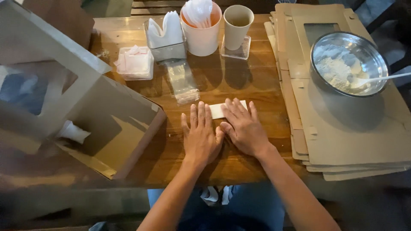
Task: Folding a small card, inserting it into a plastic sleeve, and placing it inside a cardboard box which is then assembled.
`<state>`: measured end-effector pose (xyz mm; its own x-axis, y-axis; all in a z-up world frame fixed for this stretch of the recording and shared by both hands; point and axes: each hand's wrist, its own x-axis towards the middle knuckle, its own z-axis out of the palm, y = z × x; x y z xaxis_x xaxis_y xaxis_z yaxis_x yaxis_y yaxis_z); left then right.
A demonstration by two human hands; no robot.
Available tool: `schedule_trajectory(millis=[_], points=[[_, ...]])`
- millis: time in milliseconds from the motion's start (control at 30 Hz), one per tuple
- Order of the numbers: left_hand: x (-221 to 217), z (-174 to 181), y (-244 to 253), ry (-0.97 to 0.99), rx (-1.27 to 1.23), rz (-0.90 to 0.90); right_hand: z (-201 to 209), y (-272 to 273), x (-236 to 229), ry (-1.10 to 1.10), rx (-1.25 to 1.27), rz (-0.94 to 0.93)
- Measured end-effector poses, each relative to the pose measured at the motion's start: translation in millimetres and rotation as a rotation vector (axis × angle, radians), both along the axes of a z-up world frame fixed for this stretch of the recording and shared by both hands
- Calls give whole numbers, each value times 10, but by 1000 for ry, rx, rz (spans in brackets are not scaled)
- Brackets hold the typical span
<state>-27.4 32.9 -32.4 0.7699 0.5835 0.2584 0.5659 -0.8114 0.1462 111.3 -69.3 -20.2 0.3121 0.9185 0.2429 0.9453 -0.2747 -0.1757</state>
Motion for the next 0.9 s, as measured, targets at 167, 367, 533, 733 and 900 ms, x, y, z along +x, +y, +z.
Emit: schedule_trajectory(millis=[167, 367, 533, 733, 900], points=[[-8, -32, 27, -24, -8, -9, 22, -105, 83, 81, -73, -162], [53, 32, 149, -98, 75, -31, -64, -240, 220, 140, 65, -271], [353, 78, 695, -230, 199, -17, -120, -249, 297, 214, 328, -301], [690, 399, 1099, 153, -129, 199, -225, -281, 412, 134, 619, -370], [734, 388, 1195, 102, -79, 262, -45, -236, 329, 290, 698, -475]])
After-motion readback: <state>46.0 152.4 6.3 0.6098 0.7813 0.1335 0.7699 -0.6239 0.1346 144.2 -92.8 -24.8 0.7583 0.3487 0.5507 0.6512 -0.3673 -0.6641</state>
